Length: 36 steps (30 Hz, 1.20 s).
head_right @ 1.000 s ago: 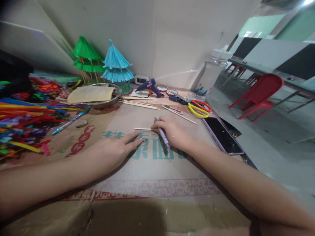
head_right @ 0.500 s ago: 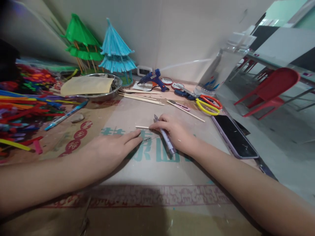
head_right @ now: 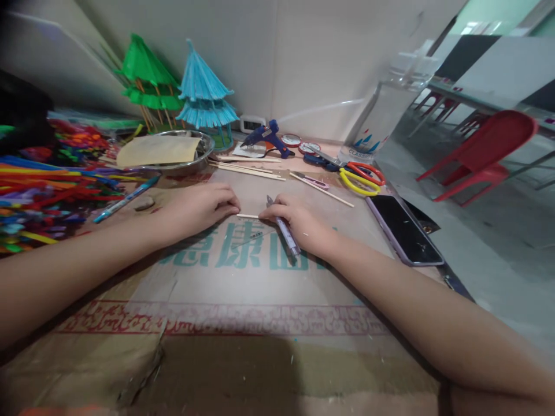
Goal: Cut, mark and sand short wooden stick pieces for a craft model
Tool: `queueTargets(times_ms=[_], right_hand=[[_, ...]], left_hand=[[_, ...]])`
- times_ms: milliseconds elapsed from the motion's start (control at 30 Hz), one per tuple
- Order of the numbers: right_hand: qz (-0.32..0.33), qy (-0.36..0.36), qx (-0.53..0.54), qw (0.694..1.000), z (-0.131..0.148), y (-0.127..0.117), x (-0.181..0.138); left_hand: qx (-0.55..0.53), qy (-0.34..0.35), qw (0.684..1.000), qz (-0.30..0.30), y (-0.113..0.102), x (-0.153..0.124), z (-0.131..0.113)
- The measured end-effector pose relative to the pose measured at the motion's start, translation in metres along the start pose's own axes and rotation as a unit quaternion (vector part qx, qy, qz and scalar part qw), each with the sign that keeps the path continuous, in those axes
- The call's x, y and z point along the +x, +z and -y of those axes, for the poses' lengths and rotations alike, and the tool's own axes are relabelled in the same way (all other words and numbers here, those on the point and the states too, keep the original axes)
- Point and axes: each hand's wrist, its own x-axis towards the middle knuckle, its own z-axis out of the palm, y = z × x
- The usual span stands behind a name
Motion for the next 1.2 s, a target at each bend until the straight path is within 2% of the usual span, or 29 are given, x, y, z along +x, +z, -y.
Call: queueTargets(times_ms=[133, 233, 300, 333, 367, 400, 467, 500, 567, 667, 800, 933, 1200], right_hand=[[0.001, 0.009, 0.002, 1.000, 0.002, 0.000, 0.001], [0.002, 0.003, 0.011, 1.000, 0.004, -0.001, 0.001], [0.005, 0.000, 0.014, 1.000, 0.005, -0.003, 0.001], [0.006, 0.000, 0.014, 1.000, 0.006, -0.003, 0.001], [0.006, 0.001, 0.014, 1.000, 0.006, -0.003, 0.001], [0.006, 0.002, 0.013, 1.000, 0.006, -0.003, 0.000], [0.005, 0.004, 0.012, 1.000, 0.006, -0.003, 0.000], [0.005, 0.004, 0.012, 1.000, 0.006, -0.003, 0.000], [0.003, 0.003, 0.011, 1.000, 0.005, -0.003, -0.001], [0.001, -0.007, 0.000, 1.000, 0.003, -0.003, -0.001], [0.004, -0.025, -0.036, 0.999, 0.003, -0.004, -0.002], [0.001, -0.025, -0.048, 0.999, 0.005, -0.005, -0.002], [0.013, 0.000, -0.035, 0.999, 0.004, -0.005, -0.002]], left_hand=[[0.003, -0.025, 1.000, 0.004, 0.000, -0.002, -0.006], [-0.040, -0.020, 0.999, 0.023, -0.028, -0.017, -0.025], [-0.109, 0.047, 0.990, 0.076, -0.051, -0.032, -0.045], [-0.196, 0.112, 0.965, 0.134, -0.060, -0.038, -0.054], [-0.246, 0.141, 0.946, 0.156, -0.065, -0.044, -0.061], [-0.250, 0.145, 0.948, 0.132, -0.065, -0.048, -0.065], [-0.143, 0.119, 0.982, 0.017, -0.052, -0.050, -0.066], [-0.064, 0.113, 0.991, -0.005, -0.040, -0.050, -0.064], [0.070, 0.151, 0.986, -0.006, -0.016, -0.049, -0.057], [0.175, 0.160, 0.972, -0.003, 0.005, -0.050, -0.053], [0.239, 0.133, 0.961, 0.034, 0.002, -0.052, -0.066], [0.259, 0.120, 0.956, 0.066, -0.002, -0.052, -0.075], [0.256, 0.122, 0.955, 0.089, -0.004, -0.050, -0.072]])
